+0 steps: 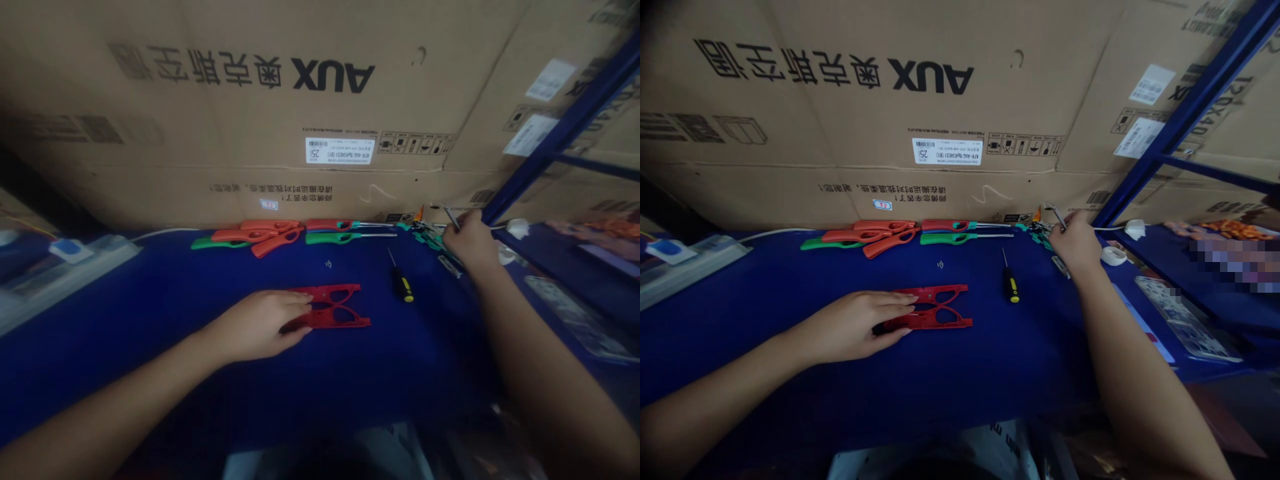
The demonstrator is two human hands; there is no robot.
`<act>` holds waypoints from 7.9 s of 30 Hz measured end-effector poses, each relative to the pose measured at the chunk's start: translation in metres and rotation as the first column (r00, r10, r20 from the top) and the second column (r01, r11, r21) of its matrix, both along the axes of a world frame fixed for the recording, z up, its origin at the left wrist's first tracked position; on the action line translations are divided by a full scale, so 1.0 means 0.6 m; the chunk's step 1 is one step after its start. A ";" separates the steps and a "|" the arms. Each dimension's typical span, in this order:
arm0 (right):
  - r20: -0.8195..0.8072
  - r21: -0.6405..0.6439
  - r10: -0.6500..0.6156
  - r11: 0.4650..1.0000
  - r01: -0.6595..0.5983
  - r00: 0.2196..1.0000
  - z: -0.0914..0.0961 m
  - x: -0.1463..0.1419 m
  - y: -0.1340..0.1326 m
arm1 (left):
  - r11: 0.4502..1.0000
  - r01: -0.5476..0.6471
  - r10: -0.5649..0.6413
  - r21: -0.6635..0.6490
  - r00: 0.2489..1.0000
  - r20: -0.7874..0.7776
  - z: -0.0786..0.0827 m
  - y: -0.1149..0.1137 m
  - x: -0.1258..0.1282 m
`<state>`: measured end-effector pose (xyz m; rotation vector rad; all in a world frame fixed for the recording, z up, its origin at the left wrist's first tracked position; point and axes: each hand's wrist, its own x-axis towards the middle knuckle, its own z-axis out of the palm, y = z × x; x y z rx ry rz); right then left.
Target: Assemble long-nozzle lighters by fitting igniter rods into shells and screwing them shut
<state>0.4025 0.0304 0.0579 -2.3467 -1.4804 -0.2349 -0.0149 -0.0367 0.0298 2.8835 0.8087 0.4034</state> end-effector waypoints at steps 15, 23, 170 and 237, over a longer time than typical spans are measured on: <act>-0.430 0.309 0.740 0.659 -0.685 0.517 -0.026 -0.178 -0.074 | 0.947 -0.268 0.175 0.178 0.894 0.412 0.014 -0.006 0.000; -0.583 0.167 0.798 0.303 -0.938 0.153 -0.006 -0.204 -0.120 | 0.882 -0.210 0.401 -0.421 0.802 0.442 0.008 -0.012 0.015; -0.611 0.041 0.725 0.429 -0.902 0.317 -0.048 -0.254 -0.137 | 0.977 -0.113 0.184 -0.179 0.871 0.456 -0.035 -0.009 0.025; -0.319 -0.015 0.904 0.297 -0.955 0.286 -0.053 -0.253 -0.150 | 0.959 -0.282 0.274 -0.031 0.948 -0.160 0.017 -0.066 0.043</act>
